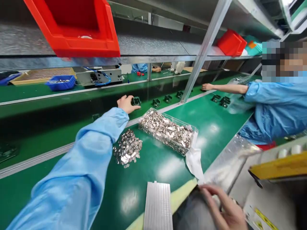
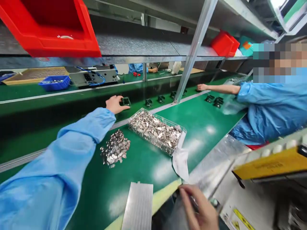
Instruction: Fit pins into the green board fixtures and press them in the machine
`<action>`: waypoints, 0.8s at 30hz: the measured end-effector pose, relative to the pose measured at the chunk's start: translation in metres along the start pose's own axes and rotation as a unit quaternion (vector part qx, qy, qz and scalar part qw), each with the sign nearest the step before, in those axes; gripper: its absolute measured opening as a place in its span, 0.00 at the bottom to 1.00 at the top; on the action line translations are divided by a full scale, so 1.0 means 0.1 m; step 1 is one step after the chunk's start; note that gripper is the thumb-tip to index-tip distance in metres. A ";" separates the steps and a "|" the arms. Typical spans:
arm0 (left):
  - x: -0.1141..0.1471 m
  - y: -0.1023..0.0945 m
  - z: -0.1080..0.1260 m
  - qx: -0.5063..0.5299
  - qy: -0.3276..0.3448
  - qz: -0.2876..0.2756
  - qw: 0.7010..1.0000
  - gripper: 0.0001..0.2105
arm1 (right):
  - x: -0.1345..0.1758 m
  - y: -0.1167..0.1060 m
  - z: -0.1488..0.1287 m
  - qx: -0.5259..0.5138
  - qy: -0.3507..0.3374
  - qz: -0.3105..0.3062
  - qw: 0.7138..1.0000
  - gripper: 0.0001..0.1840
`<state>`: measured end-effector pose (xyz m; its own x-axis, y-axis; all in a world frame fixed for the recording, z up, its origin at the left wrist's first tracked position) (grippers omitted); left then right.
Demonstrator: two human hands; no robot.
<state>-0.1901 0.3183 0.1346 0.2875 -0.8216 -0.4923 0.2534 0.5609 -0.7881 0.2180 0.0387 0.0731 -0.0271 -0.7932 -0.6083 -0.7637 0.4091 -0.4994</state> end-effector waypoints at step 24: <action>2.37 -1.16 -0.81 -0.030 0.067 -0.046 0.996 0.25 | -1.26 2.93 -0.59 0.141 0.049 -0.324 0.934 0.05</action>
<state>-0.2263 0.0504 0.0794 0.1384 -0.8779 -0.4584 0.2153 0.4785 -0.8513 -0.0408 0.2319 0.0399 0.3117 -0.9476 -0.0698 -0.4408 -0.0791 -0.8941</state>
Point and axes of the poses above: each hand's wrist, its own x-axis away from the middle knuckle, its own y-axis out of the palm, z = x × y, the point moved 3 cm from there along -x, towards the middle knuckle, and after that the axes turned 15 degrees about z, right-handed, at the moved point
